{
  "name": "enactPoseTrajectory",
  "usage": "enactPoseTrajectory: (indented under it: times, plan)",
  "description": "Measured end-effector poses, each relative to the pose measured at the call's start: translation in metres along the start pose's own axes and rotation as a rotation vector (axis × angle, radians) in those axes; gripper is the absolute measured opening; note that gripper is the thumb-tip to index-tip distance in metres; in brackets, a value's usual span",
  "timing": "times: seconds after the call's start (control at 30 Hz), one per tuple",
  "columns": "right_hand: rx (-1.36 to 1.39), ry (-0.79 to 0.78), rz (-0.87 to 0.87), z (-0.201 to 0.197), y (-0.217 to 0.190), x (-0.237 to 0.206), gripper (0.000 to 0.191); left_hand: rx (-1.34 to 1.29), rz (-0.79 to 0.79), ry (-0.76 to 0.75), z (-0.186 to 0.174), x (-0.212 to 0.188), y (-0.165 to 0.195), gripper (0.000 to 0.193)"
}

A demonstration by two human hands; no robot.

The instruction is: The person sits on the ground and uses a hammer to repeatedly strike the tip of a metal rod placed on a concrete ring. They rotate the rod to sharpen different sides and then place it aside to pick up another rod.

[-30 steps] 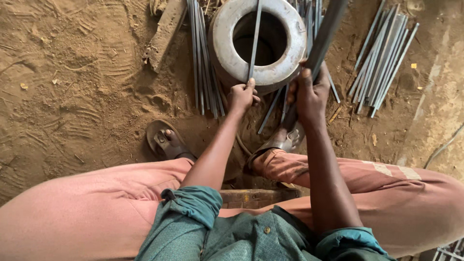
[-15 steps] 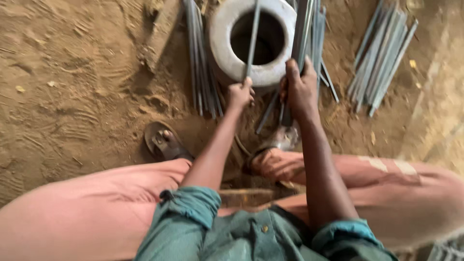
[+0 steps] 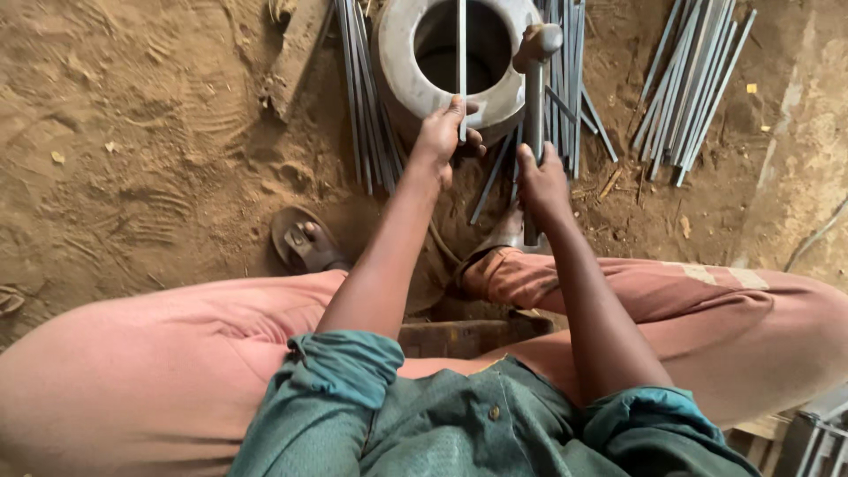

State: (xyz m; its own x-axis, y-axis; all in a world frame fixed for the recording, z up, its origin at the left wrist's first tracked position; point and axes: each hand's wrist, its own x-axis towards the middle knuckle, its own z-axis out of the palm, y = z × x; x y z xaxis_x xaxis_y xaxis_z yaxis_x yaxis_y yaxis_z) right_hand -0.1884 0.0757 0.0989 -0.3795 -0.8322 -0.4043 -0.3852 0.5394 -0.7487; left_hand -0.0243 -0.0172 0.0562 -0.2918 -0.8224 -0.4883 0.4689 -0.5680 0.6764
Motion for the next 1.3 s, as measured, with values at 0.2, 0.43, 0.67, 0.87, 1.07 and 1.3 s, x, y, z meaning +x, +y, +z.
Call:
enactPoseTrajectory:
  times: [0.2, 0.43, 0.67, 0.87, 1.07, 1.3]
  plan:
    - [0.144, -0.049, 0.076, 0.008, 0.005, 0.009, 0.036, -0.174, -0.106, -0.003, 0.017, -0.019, 0.025, 0.041]
    - [0.089, -0.023, -0.016, 0.013, 0.021, 0.018, 0.035, -0.179, -0.134, -0.038, 0.046, -0.046, 0.048, 0.039]
    - [0.076, 0.009, -0.102, 0.018, 0.032, 0.023, 0.029, -0.281, -0.066, -0.022, 0.062, -0.051, 0.047, 0.043]
    - [0.12, 0.02, -0.154, 0.022, 0.039, 0.028, 0.027, -0.27, -0.071, -0.034, 0.068, -0.054, 0.045, 0.042]
    - [0.173, -0.01, -0.117, 0.023, 0.038, 0.026, 0.026, -0.293, -0.038, -0.041, 0.072, -0.058, 0.05, 0.041]
    - [0.186, -0.072, -0.007, 0.018, 0.028, 0.023, 0.026, -0.109, -0.05, 0.017, 0.065, -0.053, 0.038, 0.038]
